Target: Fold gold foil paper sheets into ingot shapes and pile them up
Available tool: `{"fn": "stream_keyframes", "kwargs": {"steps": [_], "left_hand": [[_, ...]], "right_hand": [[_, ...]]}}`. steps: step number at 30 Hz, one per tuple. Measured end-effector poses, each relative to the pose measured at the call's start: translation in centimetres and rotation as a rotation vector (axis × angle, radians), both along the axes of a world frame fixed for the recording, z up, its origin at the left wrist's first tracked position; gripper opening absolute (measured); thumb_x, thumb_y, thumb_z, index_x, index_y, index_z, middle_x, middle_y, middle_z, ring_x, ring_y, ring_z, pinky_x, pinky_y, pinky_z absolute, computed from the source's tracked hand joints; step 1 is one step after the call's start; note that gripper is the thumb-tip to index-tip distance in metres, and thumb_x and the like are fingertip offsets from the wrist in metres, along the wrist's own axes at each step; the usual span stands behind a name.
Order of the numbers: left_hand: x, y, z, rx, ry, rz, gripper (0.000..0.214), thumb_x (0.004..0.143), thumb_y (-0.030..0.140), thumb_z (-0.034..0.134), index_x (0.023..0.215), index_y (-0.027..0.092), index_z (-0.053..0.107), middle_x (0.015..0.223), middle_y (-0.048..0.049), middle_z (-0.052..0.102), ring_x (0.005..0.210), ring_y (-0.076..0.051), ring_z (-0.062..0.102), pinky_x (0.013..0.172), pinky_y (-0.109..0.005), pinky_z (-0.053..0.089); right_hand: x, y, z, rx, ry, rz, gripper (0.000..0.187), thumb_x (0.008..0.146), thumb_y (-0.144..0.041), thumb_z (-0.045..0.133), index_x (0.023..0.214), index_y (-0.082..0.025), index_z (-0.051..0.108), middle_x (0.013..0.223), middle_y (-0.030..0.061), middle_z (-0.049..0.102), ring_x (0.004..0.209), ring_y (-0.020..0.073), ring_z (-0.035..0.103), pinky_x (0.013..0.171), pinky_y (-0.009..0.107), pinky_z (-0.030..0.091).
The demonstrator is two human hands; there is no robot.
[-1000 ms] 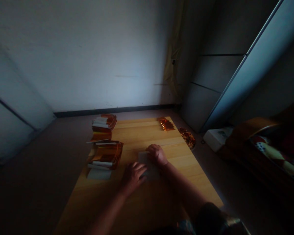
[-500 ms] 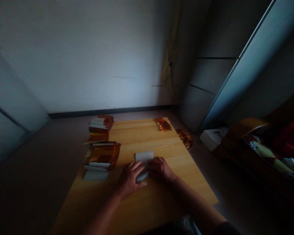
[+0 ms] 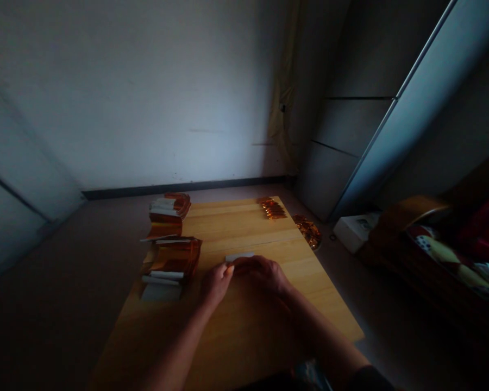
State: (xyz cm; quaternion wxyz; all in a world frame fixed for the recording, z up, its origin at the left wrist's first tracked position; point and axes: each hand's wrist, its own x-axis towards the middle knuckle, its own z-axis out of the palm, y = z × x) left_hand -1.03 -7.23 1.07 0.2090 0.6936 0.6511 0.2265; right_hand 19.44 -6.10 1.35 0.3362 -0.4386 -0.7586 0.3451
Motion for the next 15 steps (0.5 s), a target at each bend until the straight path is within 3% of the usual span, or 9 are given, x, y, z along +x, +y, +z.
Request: {"fn": "stream_keyframes", "kwargs": {"steps": [6,11,15], "left_hand": [[1.3,1.3,0.7,-0.048,0.153,0.134,0.026,0.089,0.033,0.038,0.090,0.020,0.062,0.081,-0.0025,0.069,0.071,-0.014,0.060,0.061,-0.023,0.034],[2.1,1.4,0.6,-0.023,0.171,0.200,0.033,0.088,0.026,0.042,0.119,0.023,0.053,0.104,-0.0063,0.069,0.084,-0.017,0.064,0.067,-0.025,0.040],[2.5,1.1,0.1,0.003,0.237,0.256,0.044,0.090,0.031,0.040,0.133,0.023,0.043,0.102,-0.0103,0.069,0.078,-0.020,0.065,0.066,-0.028,0.043]], "right_hand": [[-2.5,1.7,-0.7,-0.021,-0.272,-0.401,0.023,0.088,-0.029,0.048,0.106,-0.022,0.060,0.087,0.0018,0.071,0.076,0.0149,0.065,0.062,0.021,0.043],[-4.2,2.4,-0.5,0.063,-0.559,-0.506,0.024,0.093,-0.032,0.044,0.111,-0.023,0.056,0.086,0.0035,0.070,0.069,0.0135,0.064,0.056,0.020,0.038],[-4.7,2.3,-0.9,0.118,-0.641,-0.497,0.026,0.096,-0.034,0.035,0.110,-0.023,0.055,0.087,0.0042,0.069,0.067,0.0124,0.064,0.055,0.019,0.036]]}}
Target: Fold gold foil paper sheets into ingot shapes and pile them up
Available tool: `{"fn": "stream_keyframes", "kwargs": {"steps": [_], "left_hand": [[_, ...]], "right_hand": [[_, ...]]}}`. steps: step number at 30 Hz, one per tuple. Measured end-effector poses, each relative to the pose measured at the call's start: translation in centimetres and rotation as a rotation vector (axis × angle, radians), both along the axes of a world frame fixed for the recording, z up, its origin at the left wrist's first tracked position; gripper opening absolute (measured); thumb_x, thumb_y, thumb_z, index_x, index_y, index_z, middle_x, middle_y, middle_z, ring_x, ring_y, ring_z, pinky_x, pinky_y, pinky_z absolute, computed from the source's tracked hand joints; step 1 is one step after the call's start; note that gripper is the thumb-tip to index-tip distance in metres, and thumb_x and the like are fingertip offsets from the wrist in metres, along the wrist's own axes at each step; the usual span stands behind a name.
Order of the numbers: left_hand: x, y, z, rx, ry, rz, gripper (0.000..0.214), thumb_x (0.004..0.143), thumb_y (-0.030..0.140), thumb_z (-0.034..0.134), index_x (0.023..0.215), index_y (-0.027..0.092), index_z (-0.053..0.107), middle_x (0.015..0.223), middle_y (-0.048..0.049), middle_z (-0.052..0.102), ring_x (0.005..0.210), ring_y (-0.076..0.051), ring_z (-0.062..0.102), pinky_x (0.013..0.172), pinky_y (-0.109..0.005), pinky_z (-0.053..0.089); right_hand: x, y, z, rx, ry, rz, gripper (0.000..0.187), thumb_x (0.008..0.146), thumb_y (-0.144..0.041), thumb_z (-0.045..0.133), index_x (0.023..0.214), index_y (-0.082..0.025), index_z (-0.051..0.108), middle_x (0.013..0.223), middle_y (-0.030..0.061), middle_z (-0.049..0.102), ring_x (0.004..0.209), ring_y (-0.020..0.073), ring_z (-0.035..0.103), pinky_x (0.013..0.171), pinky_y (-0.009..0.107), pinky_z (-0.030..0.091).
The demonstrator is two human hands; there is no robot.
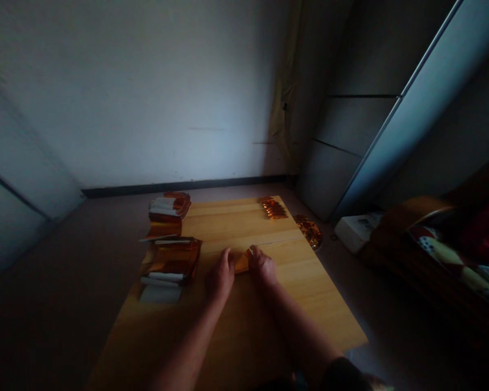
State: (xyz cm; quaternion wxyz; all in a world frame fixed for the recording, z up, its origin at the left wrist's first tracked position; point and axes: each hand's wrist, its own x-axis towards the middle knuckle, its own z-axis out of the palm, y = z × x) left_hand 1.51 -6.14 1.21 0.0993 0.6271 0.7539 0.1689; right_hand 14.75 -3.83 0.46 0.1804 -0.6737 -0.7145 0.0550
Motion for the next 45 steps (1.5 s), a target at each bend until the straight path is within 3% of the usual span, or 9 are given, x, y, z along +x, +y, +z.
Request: {"fn": "stream_keyframes", "kwargs": {"steps": [6,16,23,32,38,45], "left_hand": [[0.0,-0.4,-0.4,0.041,0.085,-0.076,0.040,0.091,0.030,0.037,0.127,0.022,0.051,0.106,-0.0112,0.066,0.085,-0.020,0.064,0.069,-0.028,0.045],[0.1,-0.9,0.6,-0.031,0.199,-0.142,0.034,0.092,0.030,0.032,0.101,0.022,0.064,0.095,-0.0086,0.062,0.077,-0.018,0.061,0.065,-0.028,0.042],[0.6,-1.4,1.6,-0.078,0.224,-0.145,0.034,0.091,0.035,0.032,0.110,0.022,0.057,0.103,-0.0085,0.058,0.082,-0.019,0.060,0.067,-0.032,0.043],[-0.2,-1.9,0.6,-0.010,0.235,-0.194,0.046,0.085,0.044,0.043,0.123,0.020,0.050,0.105,-0.0103,0.053,0.084,-0.021,0.057,0.069,-0.032,0.043],[-0.6,-1.9,0.0,0.003,0.274,-0.208,0.044,0.087,0.043,0.039,0.122,0.019,0.052,0.102,-0.0103,0.053,0.082,-0.021,0.057,0.068,-0.031,0.043],[-0.3,-2.0,0.8,-0.041,0.281,-0.210,0.042,0.088,0.041,0.037,0.123,0.021,0.051,0.102,-0.0092,0.054,0.083,-0.022,0.058,0.069,-0.033,0.044]], "right_hand": [[0.1,-0.2,-0.2,-0.013,-0.026,0.021,0.024,0.092,-0.023,0.039,0.112,-0.022,0.053,0.090,0.0042,0.067,0.074,0.0136,0.064,0.057,0.021,0.037],[-0.1,-0.3,0.4,-0.041,-0.108,0.053,0.024,0.094,-0.022,0.036,0.088,-0.021,0.060,0.085,0.0042,0.063,0.069,0.0123,0.061,0.054,0.021,0.035],[-0.1,-0.4,0.7,-0.056,-0.135,0.080,0.025,0.094,-0.020,0.036,0.092,-0.020,0.060,0.087,0.0053,0.063,0.072,0.0142,0.061,0.058,0.022,0.038],[0.0,-0.5,0.7,-0.079,-0.156,0.102,0.021,0.092,-0.016,0.039,0.096,-0.019,0.059,0.089,0.0060,0.062,0.075,0.0136,0.061,0.062,0.021,0.041],[-0.1,-0.6,0.8,-0.084,-0.148,0.105,0.021,0.092,-0.018,0.039,0.099,-0.021,0.059,0.090,0.0054,0.063,0.076,0.0145,0.061,0.062,0.021,0.041],[-0.2,-0.7,1.0,-0.108,-0.137,0.104,0.022,0.092,-0.016,0.039,0.100,-0.020,0.059,0.092,0.0059,0.063,0.078,0.0154,0.061,0.063,0.022,0.041]]}}
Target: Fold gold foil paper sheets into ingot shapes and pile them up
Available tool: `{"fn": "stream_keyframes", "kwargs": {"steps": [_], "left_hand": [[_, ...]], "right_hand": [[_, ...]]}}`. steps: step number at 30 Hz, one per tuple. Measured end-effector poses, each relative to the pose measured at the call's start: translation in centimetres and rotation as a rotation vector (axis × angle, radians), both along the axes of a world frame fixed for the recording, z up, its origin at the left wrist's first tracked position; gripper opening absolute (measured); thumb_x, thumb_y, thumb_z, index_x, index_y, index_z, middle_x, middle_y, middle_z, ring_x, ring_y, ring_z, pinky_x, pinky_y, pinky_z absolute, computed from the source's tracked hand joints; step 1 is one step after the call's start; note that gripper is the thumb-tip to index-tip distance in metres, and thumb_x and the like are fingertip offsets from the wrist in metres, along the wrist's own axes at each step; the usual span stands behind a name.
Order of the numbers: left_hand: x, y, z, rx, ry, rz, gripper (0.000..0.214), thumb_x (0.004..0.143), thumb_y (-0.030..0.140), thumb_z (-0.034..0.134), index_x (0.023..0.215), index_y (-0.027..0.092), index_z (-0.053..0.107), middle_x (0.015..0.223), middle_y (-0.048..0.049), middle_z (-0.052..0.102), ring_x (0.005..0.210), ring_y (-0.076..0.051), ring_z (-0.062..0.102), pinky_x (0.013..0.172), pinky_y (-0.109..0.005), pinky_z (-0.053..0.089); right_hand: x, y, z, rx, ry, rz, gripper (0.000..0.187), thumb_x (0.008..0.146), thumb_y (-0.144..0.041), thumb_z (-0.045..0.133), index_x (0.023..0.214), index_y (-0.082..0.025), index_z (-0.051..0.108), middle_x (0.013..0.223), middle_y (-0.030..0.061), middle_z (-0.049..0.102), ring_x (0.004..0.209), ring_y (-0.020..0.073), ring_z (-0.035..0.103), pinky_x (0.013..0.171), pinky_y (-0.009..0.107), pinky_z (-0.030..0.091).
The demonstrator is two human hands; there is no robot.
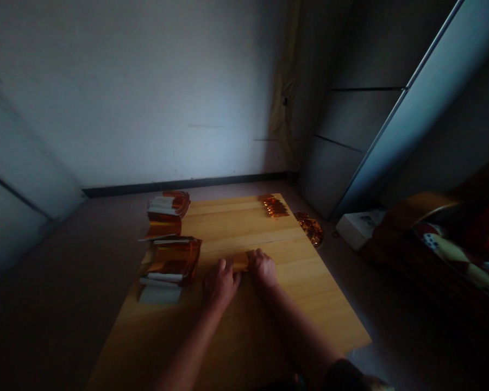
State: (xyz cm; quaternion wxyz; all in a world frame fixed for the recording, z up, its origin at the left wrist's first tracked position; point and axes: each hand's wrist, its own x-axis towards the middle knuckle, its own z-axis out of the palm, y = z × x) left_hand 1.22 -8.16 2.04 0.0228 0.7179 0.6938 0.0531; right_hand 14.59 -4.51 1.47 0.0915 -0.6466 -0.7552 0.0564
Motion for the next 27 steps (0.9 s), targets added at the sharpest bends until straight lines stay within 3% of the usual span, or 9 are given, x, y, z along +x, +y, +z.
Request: {"fn": "stream_keyframes", "kwargs": {"steps": [8,18,27], "left_hand": [[0.4,-0.2,1.0,-0.041,0.008,0.025,0.041,0.089,0.037,0.035,0.123,0.022,0.052,0.104,-0.0095,0.054,0.087,-0.021,0.059,0.074,-0.033,0.044],[0.6,-0.3,0.6,-0.034,0.037,0.044,0.040,0.089,0.031,0.032,0.123,0.020,0.050,0.104,-0.0100,0.054,0.088,-0.021,0.059,0.072,-0.033,0.045],[0.8,-0.1,0.3,-0.047,0.028,0.072,0.038,0.089,0.032,0.034,0.122,0.021,0.049,0.105,-0.0094,0.053,0.090,-0.021,0.058,0.072,-0.032,0.044]], "right_hand": [[0.0,0.1,-0.3,0.002,0.004,0.015,0.022,0.091,-0.015,0.039,0.101,-0.020,0.058,0.092,0.0078,0.062,0.077,0.0151,0.060,0.065,0.023,0.042],[0.2,0.0,-0.8,0.071,0.028,0.003,0.018,0.092,-0.021,0.043,0.099,-0.025,0.059,0.093,0.0051,0.058,0.083,0.0165,0.054,0.064,0.023,0.039],[1.9,0.6,-1.3,0.168,0.312,-0.036,0.015,0.084,-0.013,0.049,0.080,-0.019,0.062,0.088,0.0055,0.058,0.082,0.0166,0.050,0.068,0.024,0.038]]}}
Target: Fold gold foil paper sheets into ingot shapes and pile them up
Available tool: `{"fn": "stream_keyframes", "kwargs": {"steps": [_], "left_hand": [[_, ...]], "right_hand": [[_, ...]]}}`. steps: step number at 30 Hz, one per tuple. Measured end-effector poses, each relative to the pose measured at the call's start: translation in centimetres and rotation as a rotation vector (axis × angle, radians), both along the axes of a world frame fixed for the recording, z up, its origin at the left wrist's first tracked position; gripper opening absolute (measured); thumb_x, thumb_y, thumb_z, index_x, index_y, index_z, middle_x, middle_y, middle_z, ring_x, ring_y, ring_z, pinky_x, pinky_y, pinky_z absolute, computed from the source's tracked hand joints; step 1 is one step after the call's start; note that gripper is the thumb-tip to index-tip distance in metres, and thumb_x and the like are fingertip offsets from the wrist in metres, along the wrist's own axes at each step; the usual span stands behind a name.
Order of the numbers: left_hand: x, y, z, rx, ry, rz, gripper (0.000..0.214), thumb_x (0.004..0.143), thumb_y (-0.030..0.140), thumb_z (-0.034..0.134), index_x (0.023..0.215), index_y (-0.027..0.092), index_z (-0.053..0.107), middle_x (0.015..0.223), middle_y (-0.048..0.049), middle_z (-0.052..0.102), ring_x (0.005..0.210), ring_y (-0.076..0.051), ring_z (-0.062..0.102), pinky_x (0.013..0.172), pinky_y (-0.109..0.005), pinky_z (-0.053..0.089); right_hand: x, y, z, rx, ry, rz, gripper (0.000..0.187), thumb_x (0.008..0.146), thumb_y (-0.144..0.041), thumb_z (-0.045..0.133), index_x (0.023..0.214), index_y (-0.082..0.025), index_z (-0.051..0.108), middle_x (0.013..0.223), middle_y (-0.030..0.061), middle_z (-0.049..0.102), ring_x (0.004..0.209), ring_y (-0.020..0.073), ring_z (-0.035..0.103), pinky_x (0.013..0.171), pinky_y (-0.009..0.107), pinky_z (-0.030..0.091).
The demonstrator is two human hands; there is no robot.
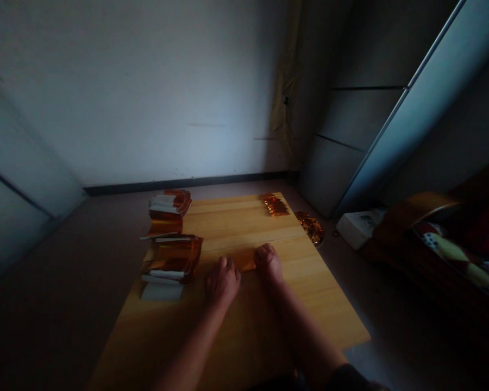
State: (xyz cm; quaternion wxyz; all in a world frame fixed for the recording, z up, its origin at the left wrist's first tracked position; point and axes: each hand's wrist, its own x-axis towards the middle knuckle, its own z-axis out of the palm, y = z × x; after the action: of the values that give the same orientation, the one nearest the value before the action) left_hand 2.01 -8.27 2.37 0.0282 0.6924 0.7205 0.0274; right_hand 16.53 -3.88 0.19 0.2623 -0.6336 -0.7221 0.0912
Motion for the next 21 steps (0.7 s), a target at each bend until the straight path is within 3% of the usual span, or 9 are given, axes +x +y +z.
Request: {"fn": "stream_keyframes", "kwargs": {"steps": [4,8,12,21], "left_hand": [[-0.1,0.1,0.1,-0.022,0.000,0.002,0.037,0.089,0.033,0.035,0.121,0.022,0.049,0.105,-0.0090,0.054,0.089,-0.020,0.058,0.072,-0.033,0.044],[-0.2,0.1,0.3,-0.036,-0.019,-0.009,0.038,0.088,0.035,0.038,0.123,0.023,0.048,0.107,-0.0096,0.053,0.094,-0.021,0.057,0.074,-0.032,0.043],[-0.2,0.2,0.1,-0.028,-0.027,-0.010,0.039,0.088,0.036,0.038,0.122,0.021,0.049,0.108,-0.0108,0.053,0.095,-0.023,0.057,0.075,-0.033,0.043],[-0.2,0.3,-0.3,-0.017,-0.044,0.003,0.037,0.089,0.034,0.035,0.121,0.022,0.049,0.109,-0.0103,0.053,0.093,-0.022,0.058,0.074,-0.034,0.044]], "right_hand": [[-0.2,-0.4,0.0,0.026,0.114,0.009,0.014,0.074,-0.009,0.053,0.080,-0.018,0.062,0.089,0.0052,0.059,0.085,0.0178,0.050,0.073,0.025,0.040],[-1.0,-1.4,-0.2,0.036,0.142,0.083,0.015,0.067,-0.017,0.065,0.082,-0.020,0.062,0.107,0.0061,0.059,0.094,0.0210,0.049,0.080,0.029,0.041],[-1.5,-2.1,-0.4,0.029,0.110,0.076,0.017,0.068,-0.021,0.068,0.084,-0.021,0.061,0.121,0.0066,0.055,0.101,0.0234,0.049,0.084,0.033,0.041],[-2.1,-2.1,-0.4,-0.018,0.119,0.001,0.016,0.067,-0.022,0.067,0.081,-0.021,0.060,0.128,0.0082,0.051,0.107,0.0265,0.047,0.088,0.038,0.040]]}}
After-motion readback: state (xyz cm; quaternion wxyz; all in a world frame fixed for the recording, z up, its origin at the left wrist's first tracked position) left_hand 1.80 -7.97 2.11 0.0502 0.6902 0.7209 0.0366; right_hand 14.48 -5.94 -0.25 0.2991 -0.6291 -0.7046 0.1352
